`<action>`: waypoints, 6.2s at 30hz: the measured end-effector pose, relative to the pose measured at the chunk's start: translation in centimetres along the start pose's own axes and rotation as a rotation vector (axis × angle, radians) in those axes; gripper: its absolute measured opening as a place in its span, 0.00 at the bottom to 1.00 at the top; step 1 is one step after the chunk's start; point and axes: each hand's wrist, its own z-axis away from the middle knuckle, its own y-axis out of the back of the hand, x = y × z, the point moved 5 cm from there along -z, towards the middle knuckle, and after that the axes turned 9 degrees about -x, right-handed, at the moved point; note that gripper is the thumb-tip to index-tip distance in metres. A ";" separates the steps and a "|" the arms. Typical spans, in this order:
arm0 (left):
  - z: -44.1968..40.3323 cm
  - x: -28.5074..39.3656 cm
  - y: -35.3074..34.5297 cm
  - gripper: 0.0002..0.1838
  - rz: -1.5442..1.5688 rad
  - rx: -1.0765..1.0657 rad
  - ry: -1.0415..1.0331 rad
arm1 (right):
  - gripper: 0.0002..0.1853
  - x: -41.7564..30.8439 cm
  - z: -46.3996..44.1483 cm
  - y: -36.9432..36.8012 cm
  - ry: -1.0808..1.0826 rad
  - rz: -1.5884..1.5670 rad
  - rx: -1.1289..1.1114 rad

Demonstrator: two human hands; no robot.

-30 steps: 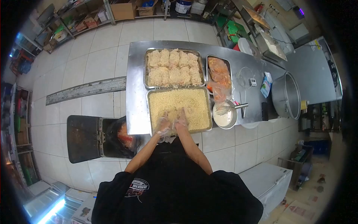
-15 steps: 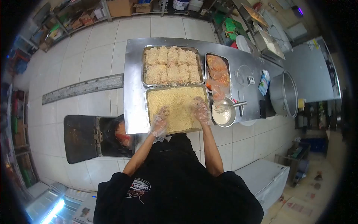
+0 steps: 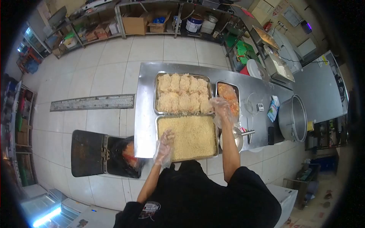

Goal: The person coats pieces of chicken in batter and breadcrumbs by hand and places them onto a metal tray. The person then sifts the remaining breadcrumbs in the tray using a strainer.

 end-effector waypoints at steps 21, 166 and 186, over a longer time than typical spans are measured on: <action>-4.2 3.7 -6.7 0.22 -0.024 -0.147 0.104 | 0.12 14.8 8.7 5.5 0.114 0.698 0.364; -4.7 -8.8 -9.0 0.31 -1.315 0.051 -0.392 | 0.09 16.2 17.7 19.4 0.260 -0.254 -0.001; 1.2 -5.9 -2.6 0.32 -1.036 -0.281 0.495 | 0.09 10.3 15.2 5.2 0.308 -0.360 -0.136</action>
